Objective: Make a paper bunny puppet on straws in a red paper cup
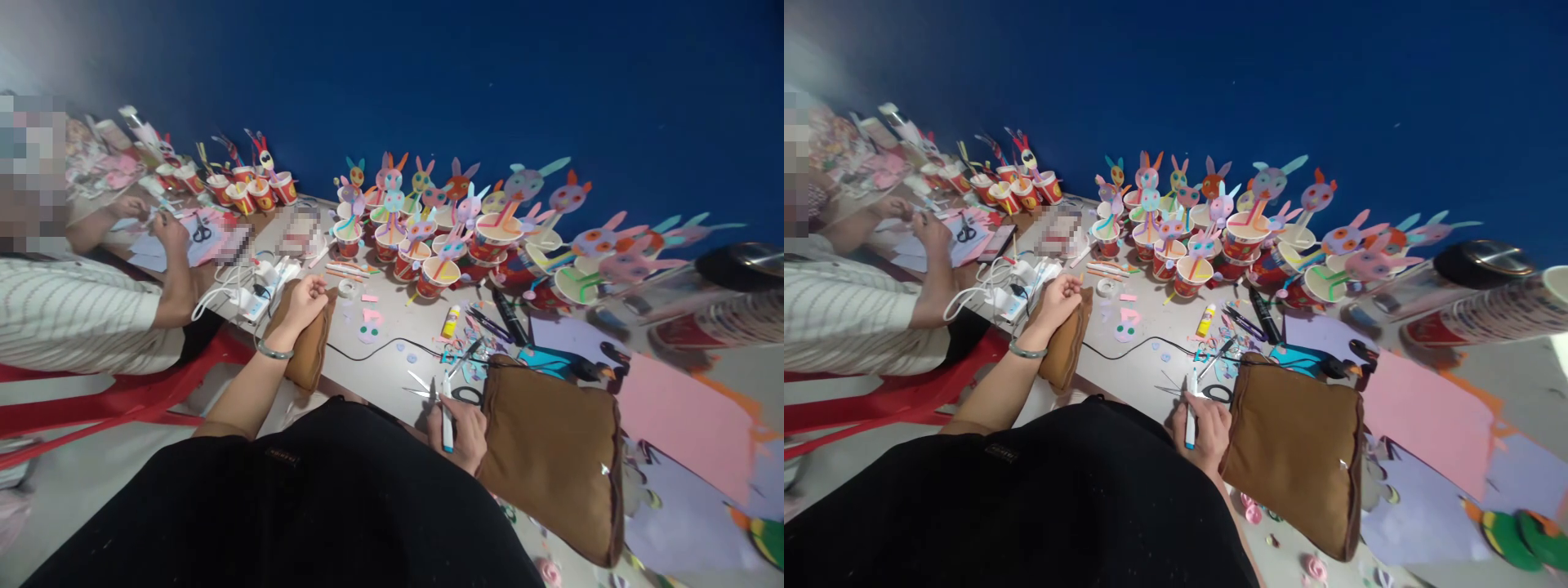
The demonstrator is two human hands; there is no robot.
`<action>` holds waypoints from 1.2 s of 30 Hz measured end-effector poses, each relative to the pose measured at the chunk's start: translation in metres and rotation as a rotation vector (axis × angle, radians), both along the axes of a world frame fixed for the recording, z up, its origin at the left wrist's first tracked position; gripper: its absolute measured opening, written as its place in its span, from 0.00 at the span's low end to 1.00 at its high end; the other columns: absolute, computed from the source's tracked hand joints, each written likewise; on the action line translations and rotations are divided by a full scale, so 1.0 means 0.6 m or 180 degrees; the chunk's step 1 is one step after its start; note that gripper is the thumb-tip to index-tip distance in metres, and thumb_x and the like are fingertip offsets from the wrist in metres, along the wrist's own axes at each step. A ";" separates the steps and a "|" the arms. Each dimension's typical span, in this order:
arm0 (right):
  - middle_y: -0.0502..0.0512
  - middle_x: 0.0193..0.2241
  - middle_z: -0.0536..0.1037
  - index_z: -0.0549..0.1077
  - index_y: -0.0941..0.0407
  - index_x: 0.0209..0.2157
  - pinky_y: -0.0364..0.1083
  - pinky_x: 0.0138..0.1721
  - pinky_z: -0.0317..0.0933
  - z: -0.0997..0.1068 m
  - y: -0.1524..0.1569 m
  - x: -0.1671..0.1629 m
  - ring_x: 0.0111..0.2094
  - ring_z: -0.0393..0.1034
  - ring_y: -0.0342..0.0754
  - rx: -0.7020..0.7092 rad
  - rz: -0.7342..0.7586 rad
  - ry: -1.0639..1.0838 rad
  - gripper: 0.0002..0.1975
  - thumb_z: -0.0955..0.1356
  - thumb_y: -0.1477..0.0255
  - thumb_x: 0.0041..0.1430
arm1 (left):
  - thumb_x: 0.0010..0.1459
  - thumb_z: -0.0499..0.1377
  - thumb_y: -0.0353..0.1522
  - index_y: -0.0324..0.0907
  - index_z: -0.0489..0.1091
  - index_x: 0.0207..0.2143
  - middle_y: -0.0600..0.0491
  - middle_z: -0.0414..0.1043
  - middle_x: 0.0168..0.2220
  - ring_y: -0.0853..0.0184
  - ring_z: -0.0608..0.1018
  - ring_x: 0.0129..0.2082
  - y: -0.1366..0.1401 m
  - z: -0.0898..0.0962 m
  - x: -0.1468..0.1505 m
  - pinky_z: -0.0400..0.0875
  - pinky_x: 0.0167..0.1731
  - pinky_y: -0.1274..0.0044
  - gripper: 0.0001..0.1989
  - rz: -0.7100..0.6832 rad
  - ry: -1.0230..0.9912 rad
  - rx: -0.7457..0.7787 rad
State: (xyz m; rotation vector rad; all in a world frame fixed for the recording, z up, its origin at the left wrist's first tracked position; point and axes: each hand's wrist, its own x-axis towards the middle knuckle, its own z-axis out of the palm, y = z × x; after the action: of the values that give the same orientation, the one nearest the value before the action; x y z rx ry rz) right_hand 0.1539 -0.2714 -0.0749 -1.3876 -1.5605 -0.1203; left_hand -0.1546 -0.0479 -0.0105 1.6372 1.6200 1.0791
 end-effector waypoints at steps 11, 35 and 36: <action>0.53 0.34 0.81 0.73 0.53 0.48 0.53 0.41 0.68 0.004 -0.001 -0.002 0.32 0.77 0.50 0.0017 -0.0038 -0.0130 0.15 0.69 0.77 0.59 | 0.59 0.57 0.29 0.44 0.73 0.37 0.48 0.76 0.41 0.61 0.77 0.42 -0.031 0.005 0.067 0.69 0.42 0.73 0.05 -0.0418 0.1865 0.0514; 0.66 0.52 0.78 0.58 0.56 0.69 0.59 0.51 0.67 0.057 0.035 -0.026 0.53 0.71 0.60 -0.0425 0.0546 -0.0654 0.36 0.68 0.71 0.60 | 0.65 0.58 0.39 0.42 0.72 0.31 0.51 0.76 0.31 0.67 0.75 0.33 -0.186 0.036 0.203 0.68 0.36 0.75 0.12 -0.3187 0.0600 -0.0315; 0.66 0.53 0.78 0.57 0.56 0.69 0.60 0.52 0.67 0.055 0.034 -0.025 0.54 0.71 0.61 -0.0472 0.0606 -0.0648 0.37 0.68 0.71 0.60 | 0.65 0.58 0.39 0.42 0.73 0.31 0.51 0.76 0.32 0.66 0.76 0.34 -0.189 0.034 0.204 0.68 0.37 0.74 0.12 -0.3245 0.0593 -0.0366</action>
State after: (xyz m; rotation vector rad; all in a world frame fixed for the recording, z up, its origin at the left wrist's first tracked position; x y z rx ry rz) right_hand 0.1388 -0.2509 -0.0419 -1.3655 -1.8955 -0.0310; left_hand -0.0321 -0.1610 0.0097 2.1175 0.6898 0.2990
